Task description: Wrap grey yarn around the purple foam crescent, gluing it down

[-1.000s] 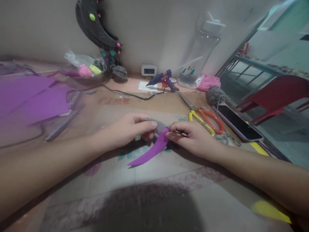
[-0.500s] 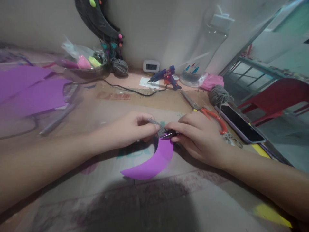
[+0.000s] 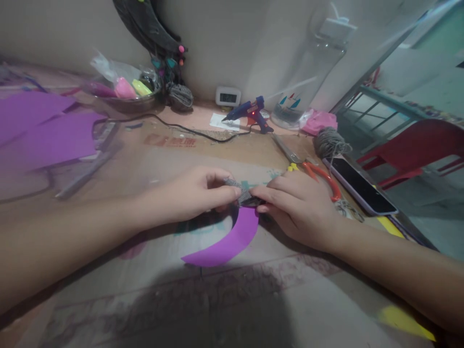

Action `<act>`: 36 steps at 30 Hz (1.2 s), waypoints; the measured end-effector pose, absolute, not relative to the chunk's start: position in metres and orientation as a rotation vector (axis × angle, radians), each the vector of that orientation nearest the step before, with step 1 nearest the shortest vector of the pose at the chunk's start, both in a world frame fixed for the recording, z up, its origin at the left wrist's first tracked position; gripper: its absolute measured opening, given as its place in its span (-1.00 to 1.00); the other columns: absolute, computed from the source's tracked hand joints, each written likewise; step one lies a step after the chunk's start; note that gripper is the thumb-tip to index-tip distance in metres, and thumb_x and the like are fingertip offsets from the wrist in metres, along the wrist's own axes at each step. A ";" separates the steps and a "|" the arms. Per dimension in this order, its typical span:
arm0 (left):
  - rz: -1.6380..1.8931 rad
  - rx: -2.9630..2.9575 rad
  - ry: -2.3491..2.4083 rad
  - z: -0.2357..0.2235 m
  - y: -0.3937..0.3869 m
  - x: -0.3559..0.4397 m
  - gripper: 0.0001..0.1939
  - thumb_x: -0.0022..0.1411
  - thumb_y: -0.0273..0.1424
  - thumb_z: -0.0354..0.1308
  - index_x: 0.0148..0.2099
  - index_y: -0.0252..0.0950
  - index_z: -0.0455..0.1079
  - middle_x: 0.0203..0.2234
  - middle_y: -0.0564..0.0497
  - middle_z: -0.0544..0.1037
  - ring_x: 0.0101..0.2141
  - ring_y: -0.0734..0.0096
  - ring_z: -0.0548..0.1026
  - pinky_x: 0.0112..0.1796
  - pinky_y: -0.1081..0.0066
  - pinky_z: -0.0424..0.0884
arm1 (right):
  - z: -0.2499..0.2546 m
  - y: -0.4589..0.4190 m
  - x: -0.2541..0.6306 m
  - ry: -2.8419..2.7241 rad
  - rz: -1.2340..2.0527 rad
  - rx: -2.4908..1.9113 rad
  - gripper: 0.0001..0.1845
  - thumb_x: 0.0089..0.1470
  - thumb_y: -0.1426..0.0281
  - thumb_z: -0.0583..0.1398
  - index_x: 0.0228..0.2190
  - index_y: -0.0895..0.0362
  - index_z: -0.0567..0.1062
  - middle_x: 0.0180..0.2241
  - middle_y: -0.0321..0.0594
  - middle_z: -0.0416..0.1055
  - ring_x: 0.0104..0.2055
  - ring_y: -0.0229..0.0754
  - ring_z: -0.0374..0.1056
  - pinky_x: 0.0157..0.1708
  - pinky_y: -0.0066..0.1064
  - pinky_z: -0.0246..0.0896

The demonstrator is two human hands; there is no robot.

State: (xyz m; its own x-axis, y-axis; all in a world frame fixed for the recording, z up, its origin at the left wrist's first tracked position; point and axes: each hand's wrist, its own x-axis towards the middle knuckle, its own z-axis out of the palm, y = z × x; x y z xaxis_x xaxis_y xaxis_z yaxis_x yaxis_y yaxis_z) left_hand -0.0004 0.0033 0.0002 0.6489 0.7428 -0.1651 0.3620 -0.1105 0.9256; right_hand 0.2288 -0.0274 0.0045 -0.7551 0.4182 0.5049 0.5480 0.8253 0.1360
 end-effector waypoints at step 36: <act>0.394 1.709 0.935 -0.001 0.005 -0.002 -0.65 0.20 -0.11 0.08 -0.44 -0.27 0.39 -0.58 0.06 0.45 -0.60 0.51 0.30 -0.59 0.49 0.18 | 0.006 -0.028 0.229 -2.568 -0.447 -0.709 -0.76 0.26 0.33 0.09 -0.22 0.18 0.51 -0.49 -0.25 0.44 -0.48 -0.26 0.22 -0.45 -0.37 0.01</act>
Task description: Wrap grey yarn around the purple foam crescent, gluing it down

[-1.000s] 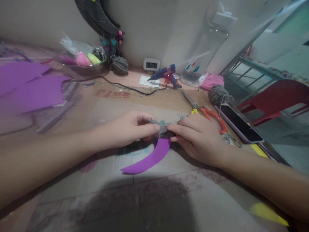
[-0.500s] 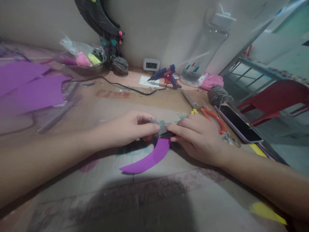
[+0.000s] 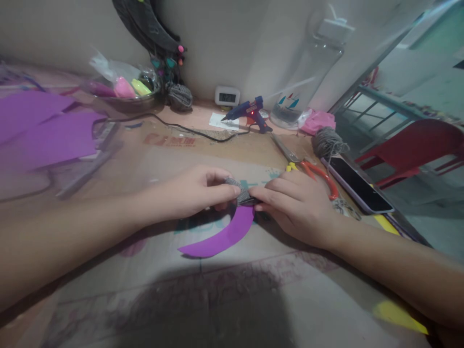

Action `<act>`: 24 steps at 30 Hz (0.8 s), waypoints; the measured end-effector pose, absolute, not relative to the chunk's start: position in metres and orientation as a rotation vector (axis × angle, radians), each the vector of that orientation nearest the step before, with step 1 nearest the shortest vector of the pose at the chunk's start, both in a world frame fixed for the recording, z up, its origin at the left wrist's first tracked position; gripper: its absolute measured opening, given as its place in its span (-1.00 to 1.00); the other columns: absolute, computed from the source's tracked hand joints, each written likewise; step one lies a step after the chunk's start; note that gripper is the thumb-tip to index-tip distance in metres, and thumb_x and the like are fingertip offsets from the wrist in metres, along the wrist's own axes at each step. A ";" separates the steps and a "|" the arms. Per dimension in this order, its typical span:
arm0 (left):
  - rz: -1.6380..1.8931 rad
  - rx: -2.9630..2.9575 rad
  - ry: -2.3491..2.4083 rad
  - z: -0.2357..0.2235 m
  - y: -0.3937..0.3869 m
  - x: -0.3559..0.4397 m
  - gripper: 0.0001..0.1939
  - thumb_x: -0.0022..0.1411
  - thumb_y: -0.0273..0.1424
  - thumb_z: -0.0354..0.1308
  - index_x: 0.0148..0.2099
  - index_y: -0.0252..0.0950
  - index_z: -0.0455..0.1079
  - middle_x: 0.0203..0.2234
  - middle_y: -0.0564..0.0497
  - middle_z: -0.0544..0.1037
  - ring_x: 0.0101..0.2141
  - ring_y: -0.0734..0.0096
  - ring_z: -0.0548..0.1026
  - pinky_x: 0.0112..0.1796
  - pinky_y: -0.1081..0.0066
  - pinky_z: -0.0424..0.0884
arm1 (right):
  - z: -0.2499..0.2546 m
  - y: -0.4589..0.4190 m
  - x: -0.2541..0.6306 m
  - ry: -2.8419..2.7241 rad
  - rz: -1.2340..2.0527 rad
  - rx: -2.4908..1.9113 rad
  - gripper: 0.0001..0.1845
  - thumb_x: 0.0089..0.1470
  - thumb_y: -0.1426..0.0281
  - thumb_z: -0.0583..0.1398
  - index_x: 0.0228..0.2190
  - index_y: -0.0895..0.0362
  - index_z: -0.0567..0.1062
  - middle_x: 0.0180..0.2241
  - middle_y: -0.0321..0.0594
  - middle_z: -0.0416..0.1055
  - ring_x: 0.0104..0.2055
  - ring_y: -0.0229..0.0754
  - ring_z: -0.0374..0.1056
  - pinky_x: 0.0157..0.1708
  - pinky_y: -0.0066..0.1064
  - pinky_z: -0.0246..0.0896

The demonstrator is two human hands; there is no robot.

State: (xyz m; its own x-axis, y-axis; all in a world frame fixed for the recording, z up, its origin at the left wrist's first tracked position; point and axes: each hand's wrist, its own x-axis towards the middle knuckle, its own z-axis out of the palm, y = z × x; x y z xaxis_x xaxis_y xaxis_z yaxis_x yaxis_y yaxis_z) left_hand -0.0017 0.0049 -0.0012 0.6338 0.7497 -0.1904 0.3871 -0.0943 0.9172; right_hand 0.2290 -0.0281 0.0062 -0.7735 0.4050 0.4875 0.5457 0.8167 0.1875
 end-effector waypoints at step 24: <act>0.408 1.750 0.915 0.000 0.004 0.000 -0.69 0.22 -0.18 0.05 -0.46 -0.27 0.33 -0.60 0.07 0.44 -0.60 0.52 0.29 -0.59 0.48 0.17 | 0.004 -0.030 0.230 -2.591 -0.433 -0.740 -0.72 0.26 0.31 0.06 -0.20 0.23 0.49 -0.48 -0.19 0.42 -0.45 -0.22 0.26 -0.44 -0.36 0.03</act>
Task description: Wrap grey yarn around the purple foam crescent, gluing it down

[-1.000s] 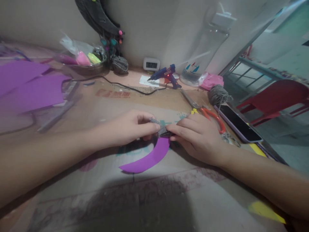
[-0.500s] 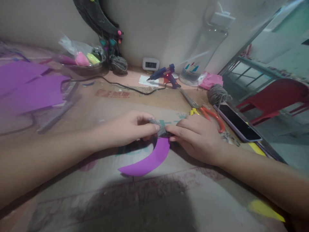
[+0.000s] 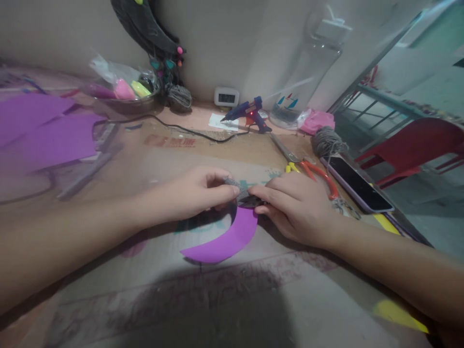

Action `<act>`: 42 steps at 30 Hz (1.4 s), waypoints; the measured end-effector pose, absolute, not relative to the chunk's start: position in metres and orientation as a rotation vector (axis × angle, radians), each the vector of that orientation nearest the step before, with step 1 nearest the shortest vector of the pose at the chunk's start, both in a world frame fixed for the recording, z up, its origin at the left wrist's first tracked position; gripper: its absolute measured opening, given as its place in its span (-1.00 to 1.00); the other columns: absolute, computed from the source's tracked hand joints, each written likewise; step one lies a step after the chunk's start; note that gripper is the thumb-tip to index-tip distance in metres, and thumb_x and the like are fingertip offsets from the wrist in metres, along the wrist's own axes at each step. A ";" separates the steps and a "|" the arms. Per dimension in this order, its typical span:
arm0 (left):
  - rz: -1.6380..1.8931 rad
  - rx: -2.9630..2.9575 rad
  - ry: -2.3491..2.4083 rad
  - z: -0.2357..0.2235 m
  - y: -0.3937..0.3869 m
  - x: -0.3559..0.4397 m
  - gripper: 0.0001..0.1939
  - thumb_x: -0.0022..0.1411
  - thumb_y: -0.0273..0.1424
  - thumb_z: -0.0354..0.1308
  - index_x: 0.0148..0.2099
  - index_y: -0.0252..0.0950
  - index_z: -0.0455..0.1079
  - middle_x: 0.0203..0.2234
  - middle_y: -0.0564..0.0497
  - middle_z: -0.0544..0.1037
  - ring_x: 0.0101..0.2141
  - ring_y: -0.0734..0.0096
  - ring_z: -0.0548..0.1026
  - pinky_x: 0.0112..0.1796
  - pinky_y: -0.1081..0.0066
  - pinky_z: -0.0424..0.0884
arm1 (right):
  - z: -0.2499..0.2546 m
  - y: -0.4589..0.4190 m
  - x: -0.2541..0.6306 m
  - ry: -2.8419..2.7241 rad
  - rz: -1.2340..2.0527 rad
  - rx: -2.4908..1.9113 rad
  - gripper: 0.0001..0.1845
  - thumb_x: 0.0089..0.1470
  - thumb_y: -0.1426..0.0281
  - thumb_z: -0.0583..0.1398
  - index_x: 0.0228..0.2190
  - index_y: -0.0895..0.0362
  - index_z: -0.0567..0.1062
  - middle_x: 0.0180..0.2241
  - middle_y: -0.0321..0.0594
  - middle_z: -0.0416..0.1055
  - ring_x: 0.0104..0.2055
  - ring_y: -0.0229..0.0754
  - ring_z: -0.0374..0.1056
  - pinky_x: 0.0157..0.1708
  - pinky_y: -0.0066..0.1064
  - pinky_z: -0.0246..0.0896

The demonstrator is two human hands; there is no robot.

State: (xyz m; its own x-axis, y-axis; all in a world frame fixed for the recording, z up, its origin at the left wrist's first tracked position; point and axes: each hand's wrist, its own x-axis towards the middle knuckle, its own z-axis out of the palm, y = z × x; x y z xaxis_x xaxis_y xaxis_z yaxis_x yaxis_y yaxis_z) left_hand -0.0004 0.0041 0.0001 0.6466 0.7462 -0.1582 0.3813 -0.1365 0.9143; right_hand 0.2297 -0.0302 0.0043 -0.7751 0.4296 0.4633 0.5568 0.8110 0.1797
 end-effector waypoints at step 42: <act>0.475 1.775 0.872 -0.003 0.004 0.002 -0.71 0.23 -0.22 0.07 -0.47 -0.29 0.34 -0.62 0.10 0.42 -0.59 0.55 0.30 -0.56 0.50 0.20 | 0.005 -0.032 0.231 -2.601 -0.508 -0.745 -0.74 0.24 0.30 0.10 -0.20 0.20 0.50 -0.48 -0.22 0.44 -0.46 -0.20 0.22 -0.44 -0.34 0.00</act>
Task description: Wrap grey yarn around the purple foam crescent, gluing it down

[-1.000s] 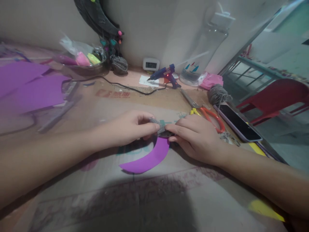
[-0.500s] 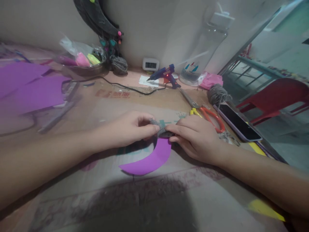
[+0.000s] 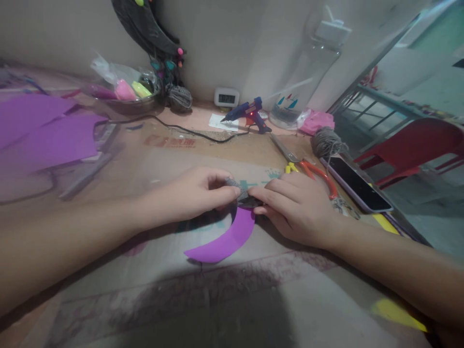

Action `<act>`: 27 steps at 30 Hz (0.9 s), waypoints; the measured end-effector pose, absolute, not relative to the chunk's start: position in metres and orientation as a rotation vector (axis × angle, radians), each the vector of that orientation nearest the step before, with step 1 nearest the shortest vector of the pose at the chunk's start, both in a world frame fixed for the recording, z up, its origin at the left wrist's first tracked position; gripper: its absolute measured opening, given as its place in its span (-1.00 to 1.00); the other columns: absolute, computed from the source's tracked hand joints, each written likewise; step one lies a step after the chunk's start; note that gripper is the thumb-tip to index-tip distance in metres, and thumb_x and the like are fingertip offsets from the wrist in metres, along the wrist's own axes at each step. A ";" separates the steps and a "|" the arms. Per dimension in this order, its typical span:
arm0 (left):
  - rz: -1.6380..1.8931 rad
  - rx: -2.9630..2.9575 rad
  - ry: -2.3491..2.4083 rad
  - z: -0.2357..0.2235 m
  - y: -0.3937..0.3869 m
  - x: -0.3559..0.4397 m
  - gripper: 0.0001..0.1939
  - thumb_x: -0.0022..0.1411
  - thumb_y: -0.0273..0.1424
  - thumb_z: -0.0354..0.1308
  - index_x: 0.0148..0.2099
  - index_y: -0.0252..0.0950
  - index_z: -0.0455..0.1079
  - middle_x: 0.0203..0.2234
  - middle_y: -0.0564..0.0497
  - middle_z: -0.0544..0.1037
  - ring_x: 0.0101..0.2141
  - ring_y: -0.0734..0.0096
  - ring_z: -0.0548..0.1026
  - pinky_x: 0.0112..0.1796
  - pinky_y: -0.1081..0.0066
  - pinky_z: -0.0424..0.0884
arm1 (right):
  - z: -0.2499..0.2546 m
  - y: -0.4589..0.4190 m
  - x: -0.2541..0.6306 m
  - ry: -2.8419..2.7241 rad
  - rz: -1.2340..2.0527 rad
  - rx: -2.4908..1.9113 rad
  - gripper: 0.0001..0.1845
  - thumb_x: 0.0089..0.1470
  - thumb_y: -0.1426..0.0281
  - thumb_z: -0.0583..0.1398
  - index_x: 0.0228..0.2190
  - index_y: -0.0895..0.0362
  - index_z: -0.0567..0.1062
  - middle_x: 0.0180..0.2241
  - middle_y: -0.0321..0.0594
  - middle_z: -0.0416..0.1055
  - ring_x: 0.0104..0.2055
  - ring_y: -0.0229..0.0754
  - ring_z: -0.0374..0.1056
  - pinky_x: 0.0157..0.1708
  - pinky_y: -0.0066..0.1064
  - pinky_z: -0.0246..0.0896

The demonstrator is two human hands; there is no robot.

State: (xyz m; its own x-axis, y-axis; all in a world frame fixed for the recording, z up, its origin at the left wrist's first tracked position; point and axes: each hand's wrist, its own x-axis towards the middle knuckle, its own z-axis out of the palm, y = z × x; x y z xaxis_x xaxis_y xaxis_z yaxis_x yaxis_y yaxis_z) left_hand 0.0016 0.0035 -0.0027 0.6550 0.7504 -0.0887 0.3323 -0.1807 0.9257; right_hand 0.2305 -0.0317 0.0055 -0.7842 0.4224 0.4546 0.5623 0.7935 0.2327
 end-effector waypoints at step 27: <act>0.446 1.754 0.877 0.000 0.002 0.003 -0.71 0.23 -0.22 0.07 -0.47 -0.29 0.34 -0.60 0.08 0.45 -0.58 0.52 0.33 -0.56 0.51 0.21 | 0.006 -0.032 0.231 -2.552 -0.249 -0.820 -0.62 0.29 0.27 -0.01 -0.14 0.26 0.48 -0.43 -0.14 0.43 -0.42 -0.19 0.27 -0.40 -0.36 0.11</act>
State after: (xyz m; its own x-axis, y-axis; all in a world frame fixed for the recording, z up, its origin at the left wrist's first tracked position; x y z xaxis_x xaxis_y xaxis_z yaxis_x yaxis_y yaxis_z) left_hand 0.0025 0.0021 -0.0005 0.6587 0.7430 -0.1187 0.3417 -0.1549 0.9269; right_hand 0.2305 -0.0321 0.0061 -0.7241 0.5086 0.4658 0.5891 0.8073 0.0343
